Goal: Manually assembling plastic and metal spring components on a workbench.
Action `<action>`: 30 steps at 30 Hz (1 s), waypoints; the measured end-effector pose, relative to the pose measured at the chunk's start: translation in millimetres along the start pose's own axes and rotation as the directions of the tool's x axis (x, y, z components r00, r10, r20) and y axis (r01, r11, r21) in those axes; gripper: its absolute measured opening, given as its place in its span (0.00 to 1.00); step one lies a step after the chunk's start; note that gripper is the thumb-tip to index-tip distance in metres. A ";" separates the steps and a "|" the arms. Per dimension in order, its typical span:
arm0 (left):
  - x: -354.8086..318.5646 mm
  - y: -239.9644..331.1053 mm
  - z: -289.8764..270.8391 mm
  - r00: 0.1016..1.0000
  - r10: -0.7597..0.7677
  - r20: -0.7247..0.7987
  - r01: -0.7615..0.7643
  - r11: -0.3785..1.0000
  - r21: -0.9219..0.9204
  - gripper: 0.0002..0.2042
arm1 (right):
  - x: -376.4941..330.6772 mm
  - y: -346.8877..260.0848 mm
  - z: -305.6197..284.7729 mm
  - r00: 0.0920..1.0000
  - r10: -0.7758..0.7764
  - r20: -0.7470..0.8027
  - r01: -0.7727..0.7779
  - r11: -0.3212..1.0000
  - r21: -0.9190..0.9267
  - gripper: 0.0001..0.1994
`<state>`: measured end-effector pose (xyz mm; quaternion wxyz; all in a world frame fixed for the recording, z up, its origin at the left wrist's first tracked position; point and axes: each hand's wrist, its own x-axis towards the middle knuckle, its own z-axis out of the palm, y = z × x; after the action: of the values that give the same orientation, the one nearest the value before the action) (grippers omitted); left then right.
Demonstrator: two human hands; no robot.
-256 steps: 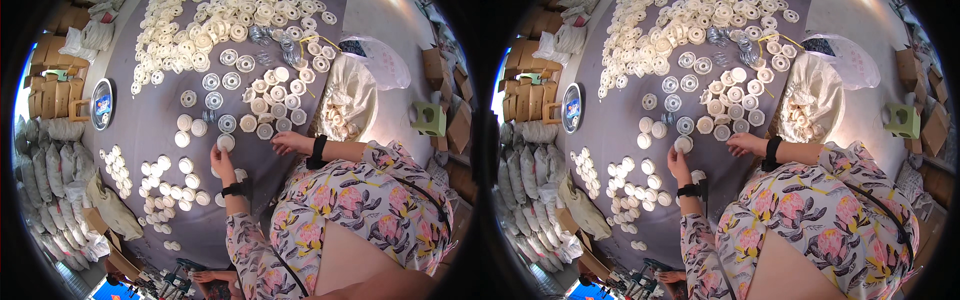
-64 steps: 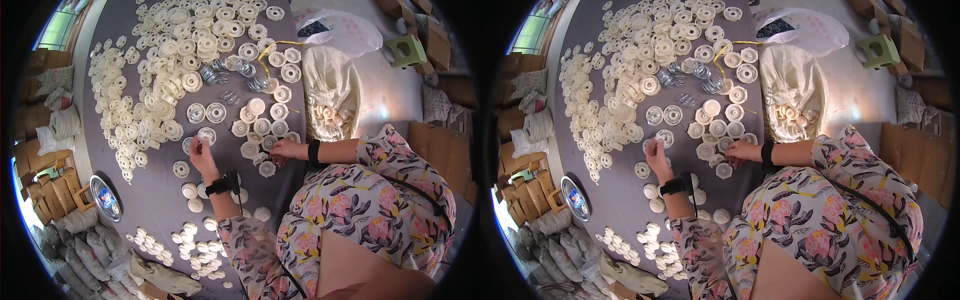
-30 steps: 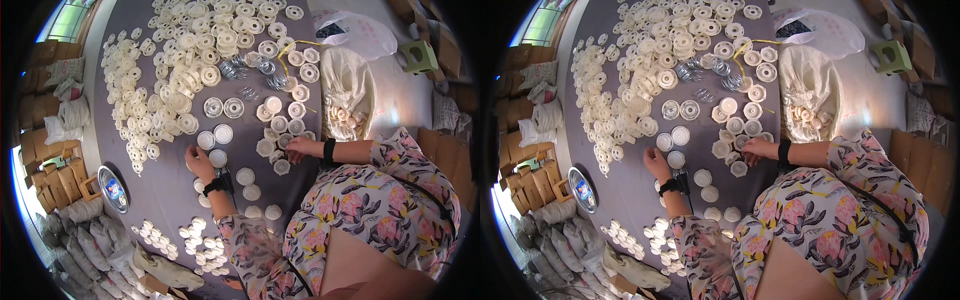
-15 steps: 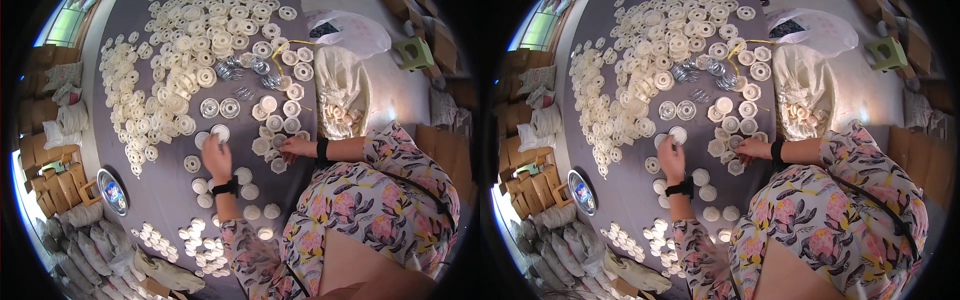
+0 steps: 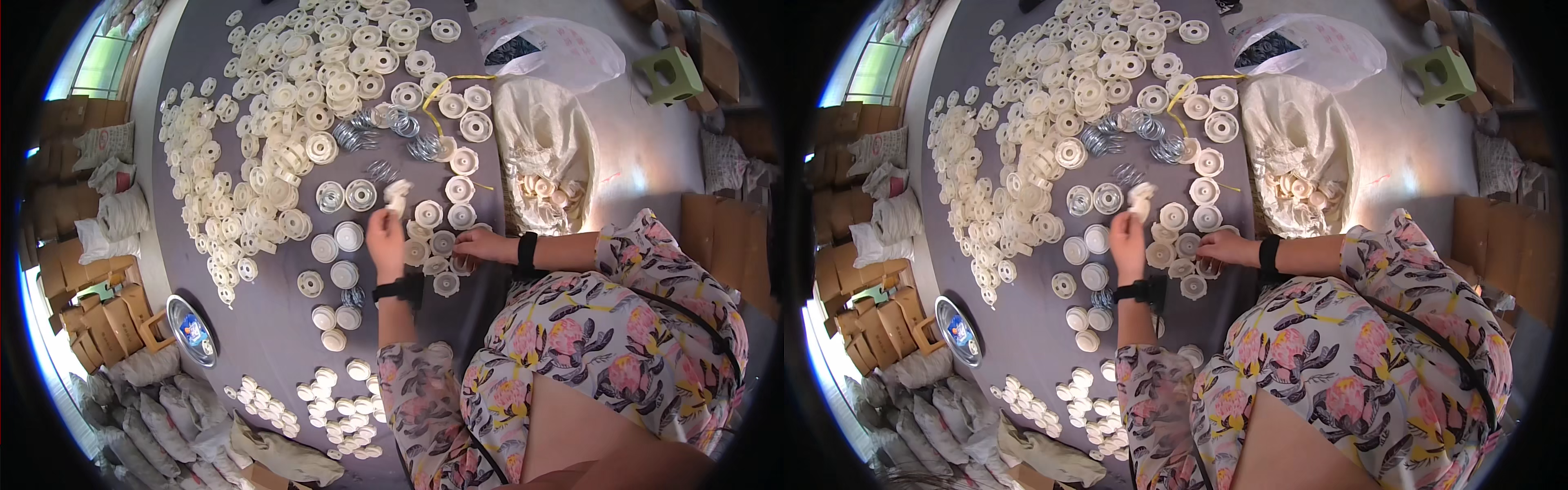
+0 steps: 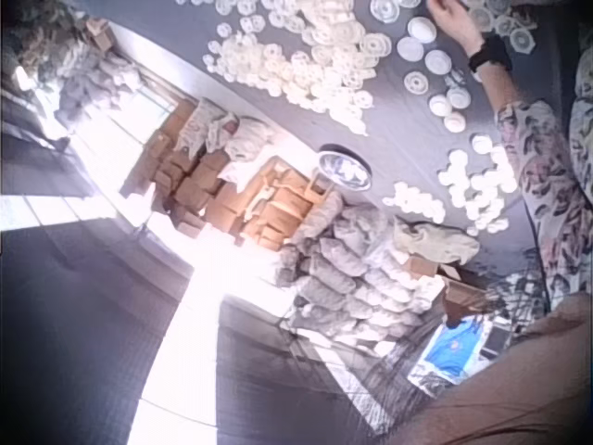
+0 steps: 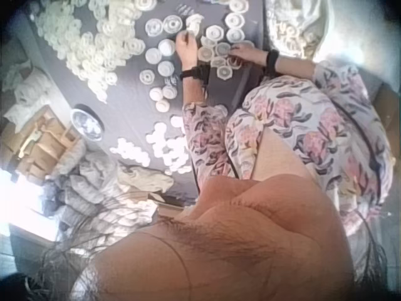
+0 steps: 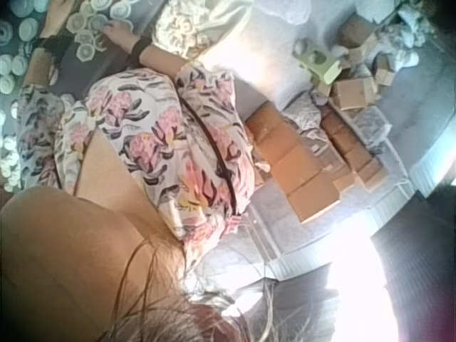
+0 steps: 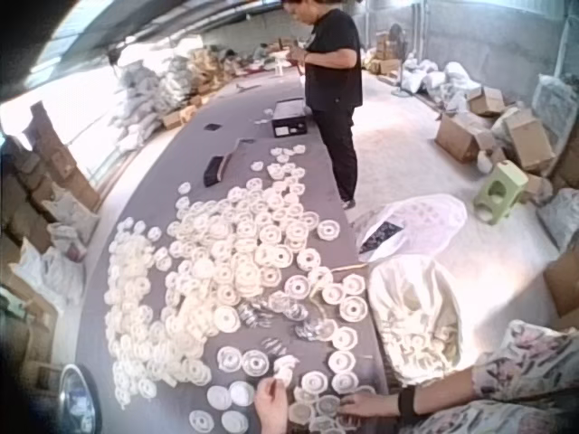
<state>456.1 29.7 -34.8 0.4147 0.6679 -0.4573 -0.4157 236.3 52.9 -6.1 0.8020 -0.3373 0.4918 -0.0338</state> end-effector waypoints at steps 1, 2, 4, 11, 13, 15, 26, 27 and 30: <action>5.1 3.2 -2.0 0.994 -0.102 -0.027 0.096 0.983 -0.153 0.10 | -2.8 1.4 -7.0 1.000 0.000 -0.019 0.000 1.000 0.009 0.12; 9.6 8.7 -11.2 0.976 -0.211 -0.054 0.185 0.936 -0.298 0.10 | -3.1 1.7 -9.2 1.000 0.004 -0.017 -0.004 1.000 -0.005 0.12; 20.9 18.3 -27.6 0.944 -0.313 -0.108 0.241 0.873 -0.424 0.10 | -4.1 0.7 -11.0 1.000 0.005 -0.014 -0.005 1.000 -0.019 0.12; 54.6 -10.5 -51.4 0.934 -0.251 -0.253 0.179 0.944 -0.276 0.11 | -8.2 -8.5 -5.1 1.000 0.025 0.019 -0.024 1.000 -0.013 0.12; 54.5 -10.9 -49.3 0.927 -0.015 -0.375 0.002 0.999 -0.037 0.12 | -6.6 -7.1 -6.6 1.000 0.015 0.001 -0.015 1.000 0.016 0.12; 49.2 34.0 -22.3 0.983 0.082 -0.162 -0.018 0.932 0.361 0.15 | -8.5 -1.8 -23.5 0.998 0.034 -0.052 -0.031 0.998 0.048 0.12; 20.8 23.3 -30.7 0.956 0.202 0.214 -0.261 0.243 0.934 0.24 | -4.8 -11.3 -3.8 0.996 0.064 -0.054 -0.067 0.997 -0.039 0.11; 14.6 22.9 -30.1 0.945 0.226 0.236 -0.288 0.235 0.928 0.24 | -4.4 -11.6 -3.6 0.996 0.068 -0.049 -0.070 0.997 -0.034 0.11; -1.8 46.3 -24.6 0.947 0.174 0.270 -0.313 0.304 0.900 0.23 | -3.3 -5.4 -8.2 0.997 0.056 -0.056 -0.056 0.998 -0.004 0.11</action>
<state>466.4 24.7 16.4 -0.0118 0.6798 -0.7315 -0.0517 229.4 45.9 -2.9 0.7876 -0.3245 0.5234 -0.0195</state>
